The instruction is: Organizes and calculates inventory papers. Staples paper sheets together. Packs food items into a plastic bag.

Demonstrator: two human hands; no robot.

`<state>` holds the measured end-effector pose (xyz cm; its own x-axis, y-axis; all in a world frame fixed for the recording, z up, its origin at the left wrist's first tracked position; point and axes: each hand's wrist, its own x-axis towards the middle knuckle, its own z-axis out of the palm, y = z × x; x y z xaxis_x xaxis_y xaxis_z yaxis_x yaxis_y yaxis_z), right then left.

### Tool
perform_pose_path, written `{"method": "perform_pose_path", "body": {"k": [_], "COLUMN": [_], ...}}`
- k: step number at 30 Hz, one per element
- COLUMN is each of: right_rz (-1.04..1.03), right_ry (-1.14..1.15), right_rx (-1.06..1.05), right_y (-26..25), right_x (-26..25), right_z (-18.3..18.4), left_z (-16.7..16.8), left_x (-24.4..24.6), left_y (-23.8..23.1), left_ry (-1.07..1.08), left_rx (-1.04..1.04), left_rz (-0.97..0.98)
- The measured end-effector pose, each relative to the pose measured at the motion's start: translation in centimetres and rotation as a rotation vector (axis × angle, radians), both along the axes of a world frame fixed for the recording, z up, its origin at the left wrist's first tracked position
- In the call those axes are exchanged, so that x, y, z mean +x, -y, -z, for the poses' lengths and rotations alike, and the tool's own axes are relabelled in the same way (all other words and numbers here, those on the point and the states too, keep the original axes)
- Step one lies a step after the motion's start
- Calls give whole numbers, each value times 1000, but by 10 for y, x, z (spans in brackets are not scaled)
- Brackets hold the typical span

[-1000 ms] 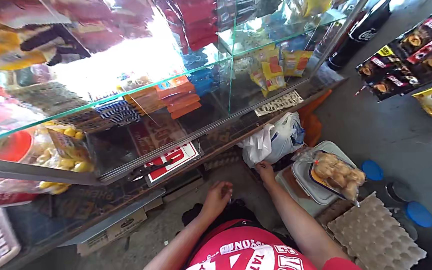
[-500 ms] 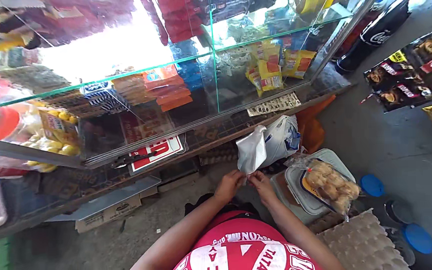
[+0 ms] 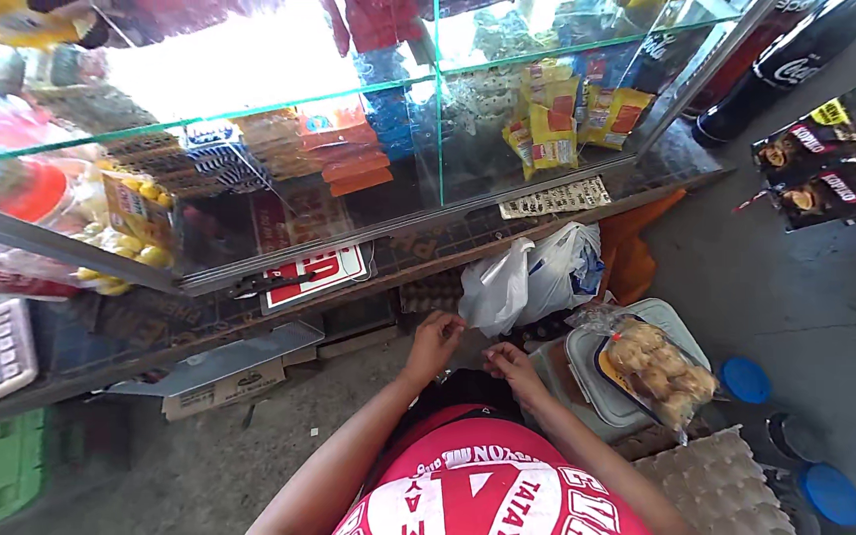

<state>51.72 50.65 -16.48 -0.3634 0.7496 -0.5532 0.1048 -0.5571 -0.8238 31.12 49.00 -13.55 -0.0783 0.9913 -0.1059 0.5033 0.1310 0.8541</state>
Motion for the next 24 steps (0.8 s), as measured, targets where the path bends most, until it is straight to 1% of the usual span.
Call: {"method": "perform_pose_path", "body": {"k": [2, 4, 7, 9, 12, 14, 17, 21, 24], "right_rz": [-38, -33, -16, 50, 265, 377, 453, 474, 412], "right_ry": [11, 12, 24, 69, 161, 200, 274, 374, 456], "right_rx": [20, 17, -15, -62, -150, -178, -107, 35, 119], "right_y": [4, 8, 8, -2, -20, -27, -33, -40, -41], "right_x": [0, -1, -12, -19, -26, -28, -30, -34, -34], "right_z": [-1, -4, -8, -1, 28, 48, 71, 78, 79], "left_z": [6, 12, 14, 16, 17, 18, 20, 18, 19], "left_x": [0, 3, 3, 4, -4, -15, -40, -76, -96], "left_y": [1, 1, 4, 8, 19, 30, 54, 84, 101], "left_ry": [-42, -105, -198, -196, -168, -132, -73, -43, -22], "left_rx": [70, 143, 147, 168, 201, 226, 204, 106, 62], "left_rz": [54, 126, 240, 280, 338, 341, 310, 212, 144]}}
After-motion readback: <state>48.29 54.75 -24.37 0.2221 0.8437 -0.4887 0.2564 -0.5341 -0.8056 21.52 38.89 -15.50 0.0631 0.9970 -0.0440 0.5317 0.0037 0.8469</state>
